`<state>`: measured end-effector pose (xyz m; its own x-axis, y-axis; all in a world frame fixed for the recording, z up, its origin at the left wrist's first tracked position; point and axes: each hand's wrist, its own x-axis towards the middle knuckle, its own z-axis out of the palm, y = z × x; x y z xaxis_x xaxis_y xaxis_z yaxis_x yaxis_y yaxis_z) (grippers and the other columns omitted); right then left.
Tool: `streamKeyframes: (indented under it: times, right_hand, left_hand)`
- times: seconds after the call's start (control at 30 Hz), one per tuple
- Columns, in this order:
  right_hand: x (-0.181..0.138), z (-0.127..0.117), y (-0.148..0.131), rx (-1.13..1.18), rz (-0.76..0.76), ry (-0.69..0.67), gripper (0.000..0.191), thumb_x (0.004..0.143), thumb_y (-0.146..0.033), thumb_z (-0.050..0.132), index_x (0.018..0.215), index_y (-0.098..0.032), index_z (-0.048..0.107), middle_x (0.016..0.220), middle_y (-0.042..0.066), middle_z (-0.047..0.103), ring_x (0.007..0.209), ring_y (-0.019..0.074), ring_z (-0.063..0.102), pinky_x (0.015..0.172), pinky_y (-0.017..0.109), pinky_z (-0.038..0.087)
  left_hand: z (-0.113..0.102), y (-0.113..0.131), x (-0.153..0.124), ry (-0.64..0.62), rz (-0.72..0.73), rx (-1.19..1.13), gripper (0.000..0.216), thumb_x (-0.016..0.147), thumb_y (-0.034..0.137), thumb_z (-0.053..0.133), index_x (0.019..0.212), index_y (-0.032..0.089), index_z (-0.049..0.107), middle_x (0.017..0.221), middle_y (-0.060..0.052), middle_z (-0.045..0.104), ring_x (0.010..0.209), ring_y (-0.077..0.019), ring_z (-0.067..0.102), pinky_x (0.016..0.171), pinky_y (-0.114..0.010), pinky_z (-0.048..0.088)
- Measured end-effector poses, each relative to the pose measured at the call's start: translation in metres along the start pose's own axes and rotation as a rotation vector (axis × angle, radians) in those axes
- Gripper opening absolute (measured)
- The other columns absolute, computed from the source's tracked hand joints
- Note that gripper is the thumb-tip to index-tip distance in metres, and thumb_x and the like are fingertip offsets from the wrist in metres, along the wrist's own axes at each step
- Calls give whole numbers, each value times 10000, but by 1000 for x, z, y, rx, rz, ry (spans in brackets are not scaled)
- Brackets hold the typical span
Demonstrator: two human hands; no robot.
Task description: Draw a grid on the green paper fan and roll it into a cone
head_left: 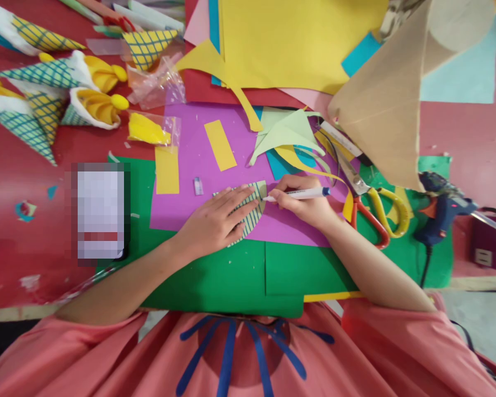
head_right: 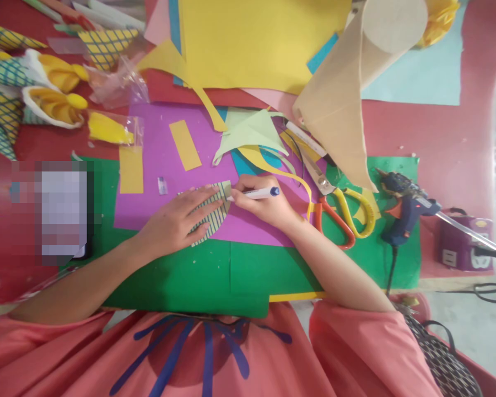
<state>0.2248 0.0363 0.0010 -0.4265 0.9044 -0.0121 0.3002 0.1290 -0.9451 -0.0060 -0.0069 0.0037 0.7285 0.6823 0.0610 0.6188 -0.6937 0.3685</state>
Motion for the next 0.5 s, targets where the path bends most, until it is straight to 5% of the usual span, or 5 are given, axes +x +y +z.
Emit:
streamKeyframes:
  times: [0.5]
  right_hand:
    - [1,0,0,36,-13,-25,278,804,-332,628,599,-152,573,517,-44,495,478,56,376,469,215,297]
  left_hand:
    - [-1,1,1,0,10,39,491,901,182,445,1387,141,395,1451,-146,416,1371,-254,364,1128,-439,334]
